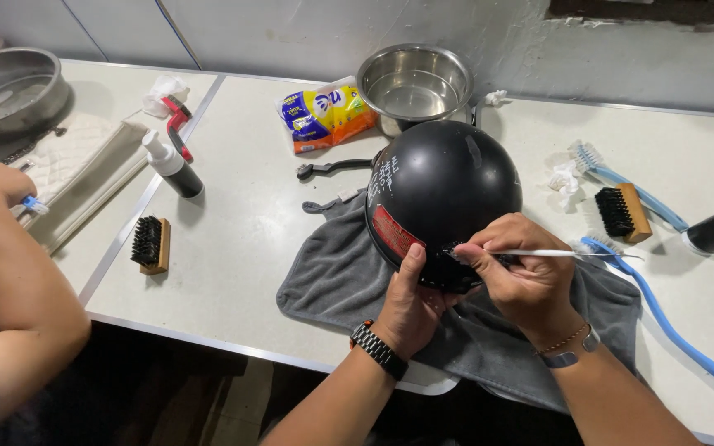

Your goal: Removing a sticker and its adhesive residue from a black motorcycle helmet using a precision scraper, a cleaning brush with solution, and a cloth.

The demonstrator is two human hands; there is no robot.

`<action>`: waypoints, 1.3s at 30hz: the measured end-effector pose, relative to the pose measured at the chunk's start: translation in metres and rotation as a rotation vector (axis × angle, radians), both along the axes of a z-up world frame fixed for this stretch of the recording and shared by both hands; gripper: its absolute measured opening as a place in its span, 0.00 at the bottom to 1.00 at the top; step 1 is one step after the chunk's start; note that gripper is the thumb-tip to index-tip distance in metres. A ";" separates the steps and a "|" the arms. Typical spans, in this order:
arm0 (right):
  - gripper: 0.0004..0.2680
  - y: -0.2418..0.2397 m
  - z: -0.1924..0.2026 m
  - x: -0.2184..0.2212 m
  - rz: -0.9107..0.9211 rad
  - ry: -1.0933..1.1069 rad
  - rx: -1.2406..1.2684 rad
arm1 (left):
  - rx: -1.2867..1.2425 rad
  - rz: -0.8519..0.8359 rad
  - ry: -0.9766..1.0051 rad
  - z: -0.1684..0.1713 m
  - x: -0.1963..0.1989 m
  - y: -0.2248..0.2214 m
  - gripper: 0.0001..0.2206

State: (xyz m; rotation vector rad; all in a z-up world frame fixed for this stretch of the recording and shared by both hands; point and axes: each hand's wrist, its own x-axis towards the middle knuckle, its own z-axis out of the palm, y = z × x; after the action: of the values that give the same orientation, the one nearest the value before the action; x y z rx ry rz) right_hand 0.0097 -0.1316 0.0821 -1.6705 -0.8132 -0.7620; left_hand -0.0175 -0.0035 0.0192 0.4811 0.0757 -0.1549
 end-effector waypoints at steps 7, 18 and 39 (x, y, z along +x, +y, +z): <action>0.11 -0.004 -0.009 0.002 0.027 -0.008 0.047 | 0.032 -0.013 0.015 0.001 0.001 0.000 0.22; 0.10 -0.007 -0.009 0.005 0.052 -0.045 0.046 | -0.012 0.002 0.055 -0.018 0.005 -0.003 0.23; 0.11 -0.008 -0.016 0.008 0.069 0.025 0.117 | -0.028 -0.024 0.052 -0.018 0.006 0.000 0.22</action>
State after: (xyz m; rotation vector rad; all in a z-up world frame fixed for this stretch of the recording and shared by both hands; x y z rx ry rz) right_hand 0.0177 -0.1393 0.0659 -1.5375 -0.7895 -0.7256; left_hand -0.0117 -0.0039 0.0009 0.4498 0.1184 -0.1918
